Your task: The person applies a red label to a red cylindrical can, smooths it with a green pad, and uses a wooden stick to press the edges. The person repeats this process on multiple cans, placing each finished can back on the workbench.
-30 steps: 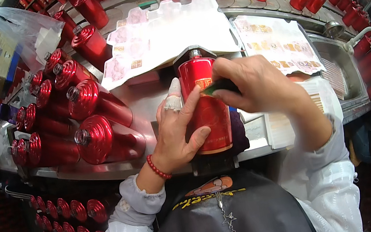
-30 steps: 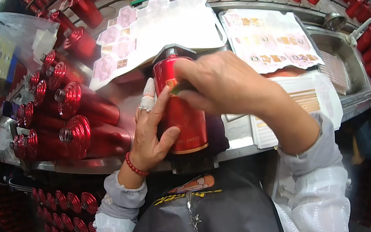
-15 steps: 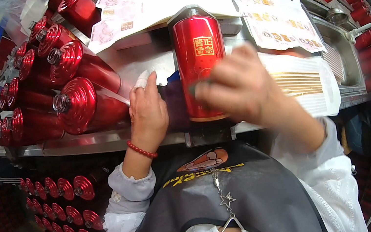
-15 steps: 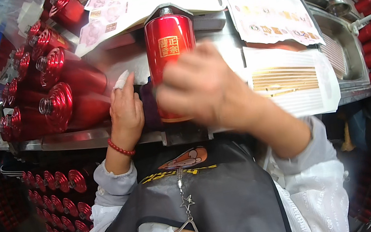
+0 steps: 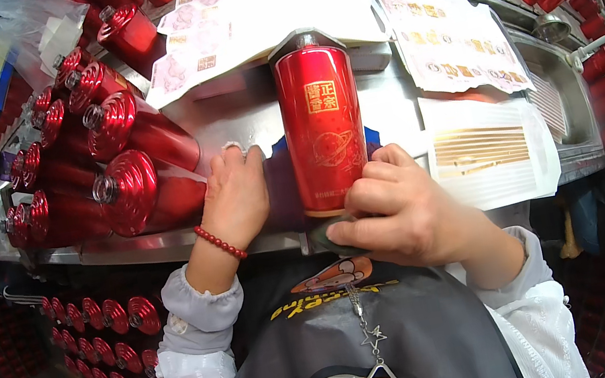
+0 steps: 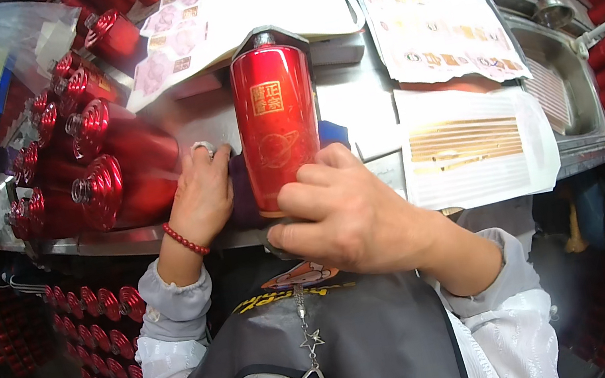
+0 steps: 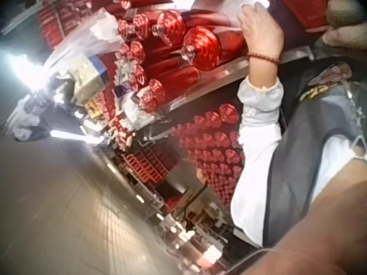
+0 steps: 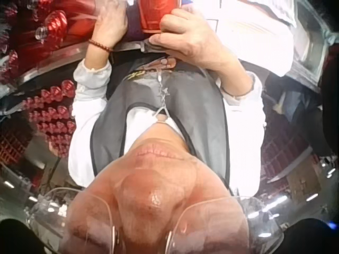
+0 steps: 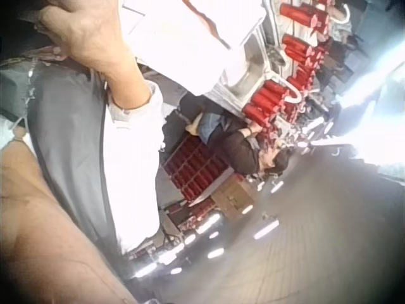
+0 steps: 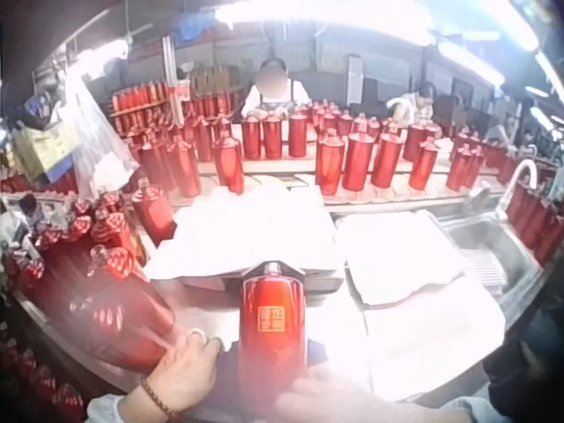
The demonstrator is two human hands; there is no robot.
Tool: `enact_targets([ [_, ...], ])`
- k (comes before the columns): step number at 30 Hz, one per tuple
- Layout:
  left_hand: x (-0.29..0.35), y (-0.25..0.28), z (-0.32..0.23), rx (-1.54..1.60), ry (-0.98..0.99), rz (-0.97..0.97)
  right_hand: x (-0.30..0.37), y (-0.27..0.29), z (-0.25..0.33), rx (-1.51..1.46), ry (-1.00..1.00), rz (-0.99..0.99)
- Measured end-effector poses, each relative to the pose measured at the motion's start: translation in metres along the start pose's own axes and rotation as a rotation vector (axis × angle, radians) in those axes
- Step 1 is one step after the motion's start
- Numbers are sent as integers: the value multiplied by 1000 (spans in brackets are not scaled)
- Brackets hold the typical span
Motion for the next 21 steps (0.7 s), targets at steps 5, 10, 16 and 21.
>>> enact_targets([
  [5, -6, 3, 2, -45, -81, 21, -7, 17, -89, -392, -534, -127],
  [10, 0, 5, 4, 8, -88, 88, -42, 33, -88, -14, -273, -191],
  [16, -5, 16, -1, -3, -125, 142, -25, 38, -107, 508, -197, -461],
  [21, 0, 34, -6, 30, -147, 80, 9, -12, -22, 320, 58, -287],
])
Point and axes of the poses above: each hand's wrist, its own x-axis away from the middle knuckle, its own y-axis out of the back of the hand, z = x × y, the point moved 4 cm from there along -x, towards the middle knuckle, and after that the axes turned 5 degrees about y, right-handed, at the moved point
